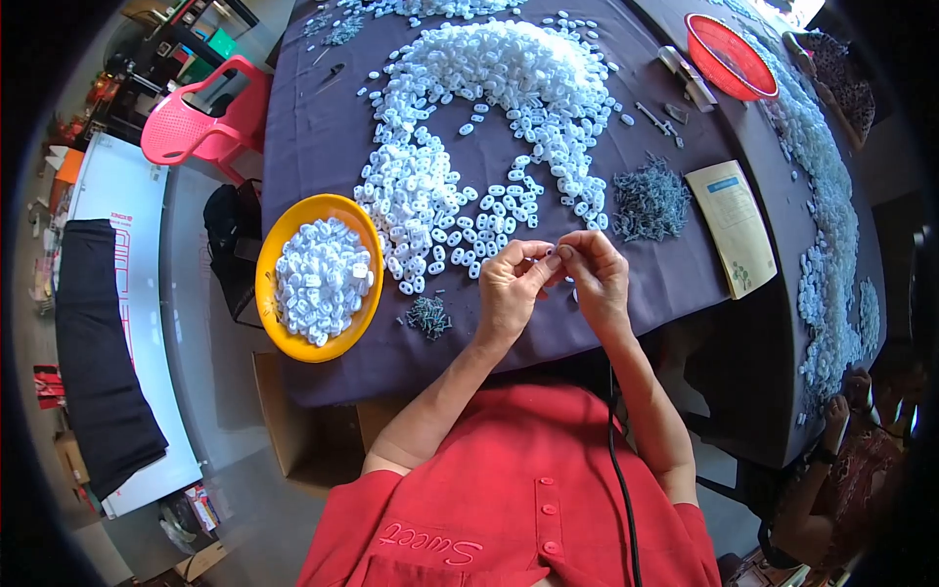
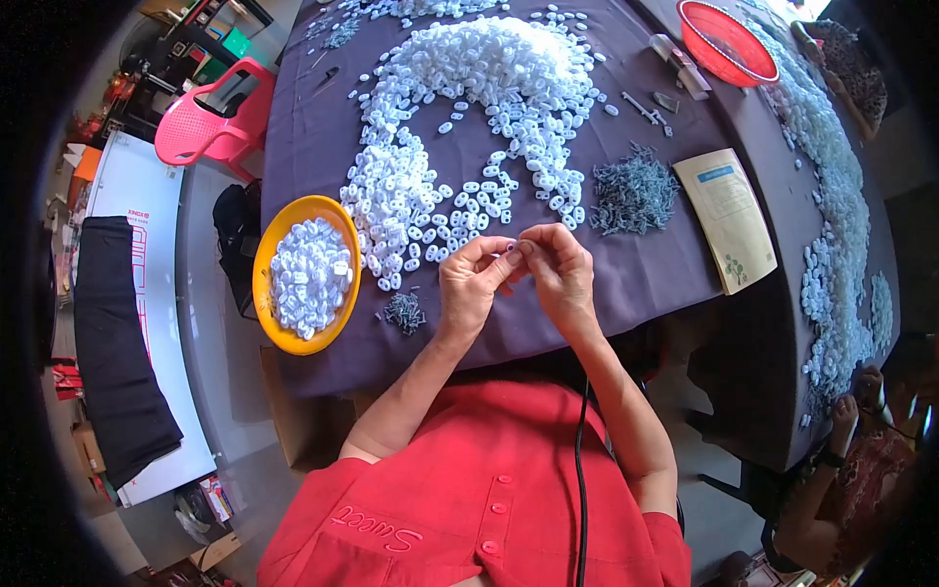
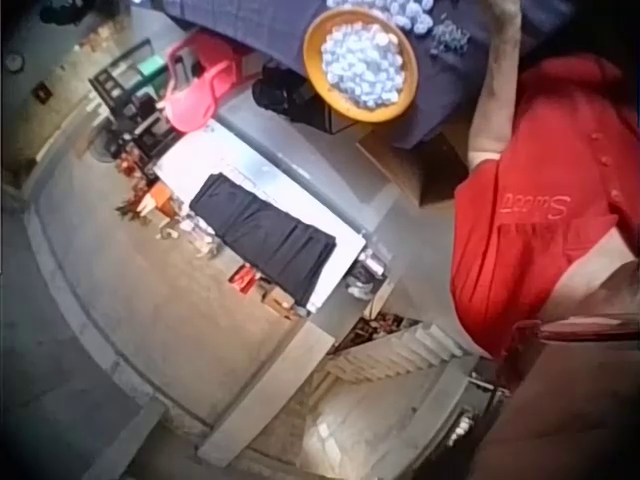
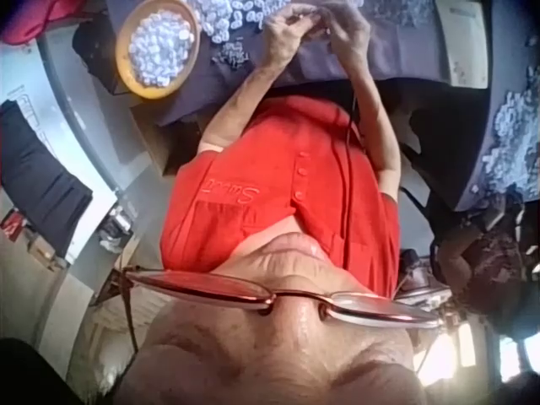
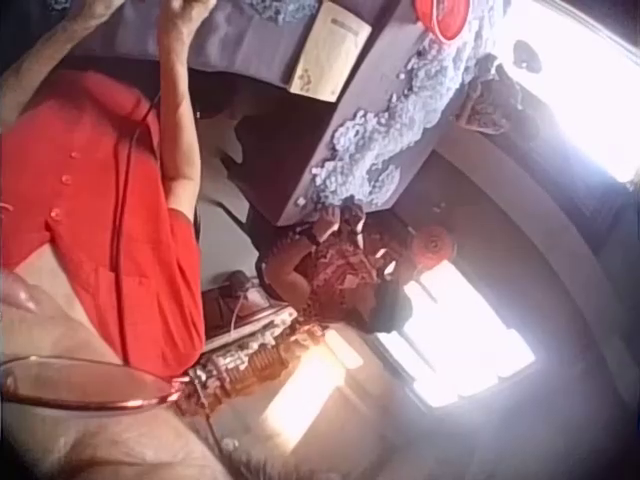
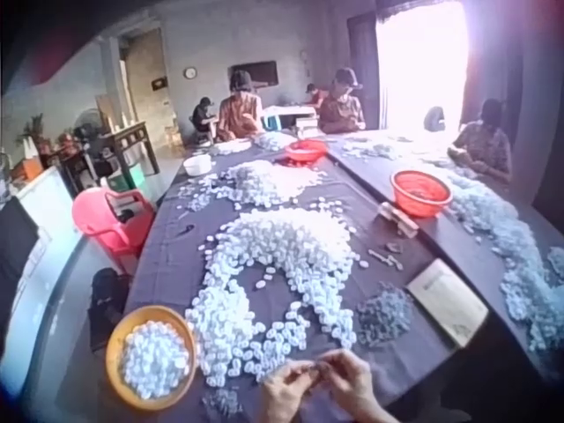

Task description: The person assembles small plastic parts together by hand and places the assembled components into a yellow plate.

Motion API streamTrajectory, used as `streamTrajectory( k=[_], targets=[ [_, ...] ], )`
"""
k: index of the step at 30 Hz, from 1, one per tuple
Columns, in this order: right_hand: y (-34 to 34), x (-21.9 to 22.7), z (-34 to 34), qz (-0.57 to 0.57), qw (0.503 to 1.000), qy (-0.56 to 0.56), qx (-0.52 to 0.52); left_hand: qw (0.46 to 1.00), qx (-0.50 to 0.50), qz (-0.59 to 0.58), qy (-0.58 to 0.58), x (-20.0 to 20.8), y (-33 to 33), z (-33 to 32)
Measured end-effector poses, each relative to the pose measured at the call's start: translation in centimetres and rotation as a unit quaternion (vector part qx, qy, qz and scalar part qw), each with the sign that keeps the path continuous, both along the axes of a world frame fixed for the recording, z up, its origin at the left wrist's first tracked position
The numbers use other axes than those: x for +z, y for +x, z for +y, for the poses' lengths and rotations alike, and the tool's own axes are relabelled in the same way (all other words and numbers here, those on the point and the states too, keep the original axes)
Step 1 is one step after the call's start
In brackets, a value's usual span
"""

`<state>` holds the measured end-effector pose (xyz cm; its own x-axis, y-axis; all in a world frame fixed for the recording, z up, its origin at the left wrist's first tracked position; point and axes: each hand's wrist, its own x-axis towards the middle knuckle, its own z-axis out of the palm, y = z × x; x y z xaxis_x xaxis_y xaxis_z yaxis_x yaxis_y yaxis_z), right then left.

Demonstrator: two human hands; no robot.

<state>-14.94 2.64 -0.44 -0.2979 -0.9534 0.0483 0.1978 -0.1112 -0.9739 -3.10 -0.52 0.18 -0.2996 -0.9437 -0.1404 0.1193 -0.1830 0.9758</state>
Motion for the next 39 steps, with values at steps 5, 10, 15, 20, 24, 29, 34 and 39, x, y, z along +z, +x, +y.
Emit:
streamTrajectory(
  k=[5, 10, 15, 20, 24, 29, 34, 39],
  targets=[
    [0.4, 0.6, 0.2, 0.030, 1.000, 0.004, 0.010, 1.000, 0.019, -0.004, -0.015, 0.6, 0.3, 0.4],
    [0.0, 1.2, 0.4, 0.102, 0.995, -0.012, 0.010, 0.997, -0.006, -0.036, -0.068, 0.7, 0.5, 0.5],
    [-0.5, 1.5, 0.3, 0.165, 0.985, -0.041, 0.014, 0.989, -0.019, -0.068, -0.133, 1.1, 0.5, 0.6],
    [-0.6, 1.8, 0.6, 0.095, 0.995, 0.002, 0.029, 0.987, -0.036, -0.089, -0.126, 1.3, 0.7, 0.4],
    [-1.0, 1.7, 0.5, 0.100, 0.994, -0.002, 0.036, 0.985, -0.047, -0.112, -0.122, 1.4, 0.8, 0.3],
    [-1.5, 1.9, 0.4, 0.168, 0.984, -0.001, 0.056, 0.977, -0.058, -0.150, -0.143, 1.5, 1.1, 0.2],
    [-2.0, 3.2, 0.1, 0.267, 0.960, -0.022, 0.081, 0.971, -0.073, -0.171, -0.151, 1.7, 1.2, 0.1],
    [-2.0, 3.5, -0.3, 0.293, 0.949, -0.006, 0.111, 0.953, -0.062, -0.188, -0.230, 0.9, 1.2, 0.0]
  ],
)
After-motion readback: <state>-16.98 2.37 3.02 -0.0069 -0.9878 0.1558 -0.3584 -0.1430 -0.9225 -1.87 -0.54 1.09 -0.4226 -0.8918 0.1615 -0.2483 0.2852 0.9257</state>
